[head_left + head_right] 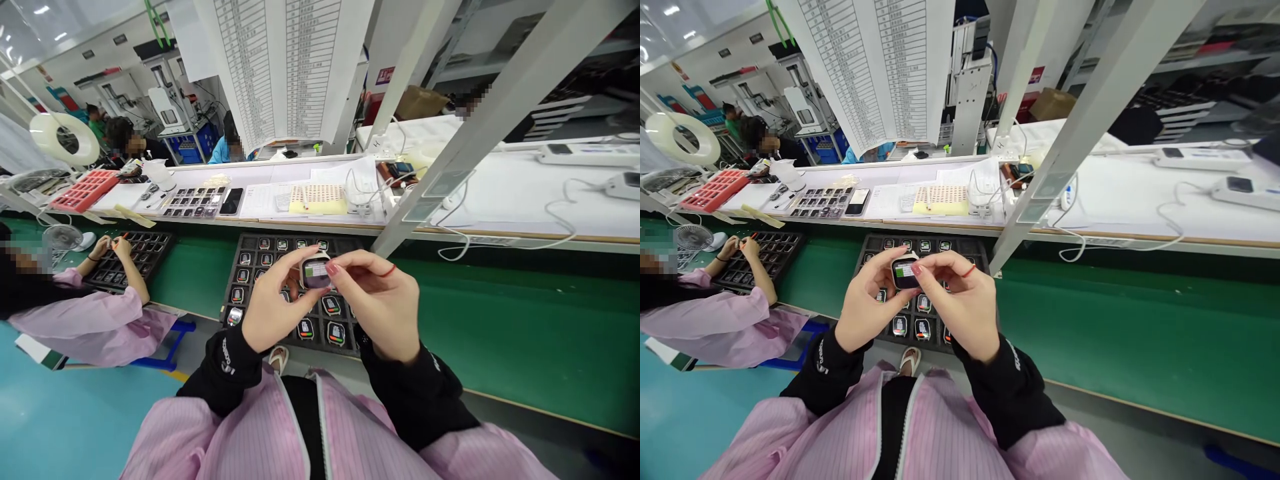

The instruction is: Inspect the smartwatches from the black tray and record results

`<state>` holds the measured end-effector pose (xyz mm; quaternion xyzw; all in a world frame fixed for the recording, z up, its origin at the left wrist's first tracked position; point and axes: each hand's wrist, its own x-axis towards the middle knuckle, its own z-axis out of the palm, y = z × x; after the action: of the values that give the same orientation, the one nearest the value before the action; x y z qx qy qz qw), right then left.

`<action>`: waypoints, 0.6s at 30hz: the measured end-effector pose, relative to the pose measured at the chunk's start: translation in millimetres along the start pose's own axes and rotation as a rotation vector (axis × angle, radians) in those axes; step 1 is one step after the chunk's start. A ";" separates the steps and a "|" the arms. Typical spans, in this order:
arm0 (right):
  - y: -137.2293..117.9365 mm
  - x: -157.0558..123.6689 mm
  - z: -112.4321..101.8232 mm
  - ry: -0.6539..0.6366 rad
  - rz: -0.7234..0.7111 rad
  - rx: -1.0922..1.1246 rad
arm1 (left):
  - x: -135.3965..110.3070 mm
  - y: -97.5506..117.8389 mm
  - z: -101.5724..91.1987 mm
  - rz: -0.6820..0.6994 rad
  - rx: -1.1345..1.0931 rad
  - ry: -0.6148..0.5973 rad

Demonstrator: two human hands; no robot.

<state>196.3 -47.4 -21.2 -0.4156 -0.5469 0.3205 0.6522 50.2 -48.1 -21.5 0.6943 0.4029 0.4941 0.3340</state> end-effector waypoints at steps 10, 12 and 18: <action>5.5 -4.7 4.7 0.049 -0.029 -0.035 | -0.7 -1.3 2.1 0.003 0.001 0.027; 7.3 -5.8 4.8 0.059 -0.023 -0.039 | -0.9 -1.1 2.5 -0.005 -0.003 0.033; 9.2 -6.5 5.5 0.066 -0.015 -0.043 | -0.6 -0.5 2.8 -0.018 -0.003 0.028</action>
<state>190.0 -47.8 -31.9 -0.4357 -0.5348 0.2901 0.6633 52.6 -48.5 -23.0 0.6831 0.4130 0.5014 0.3337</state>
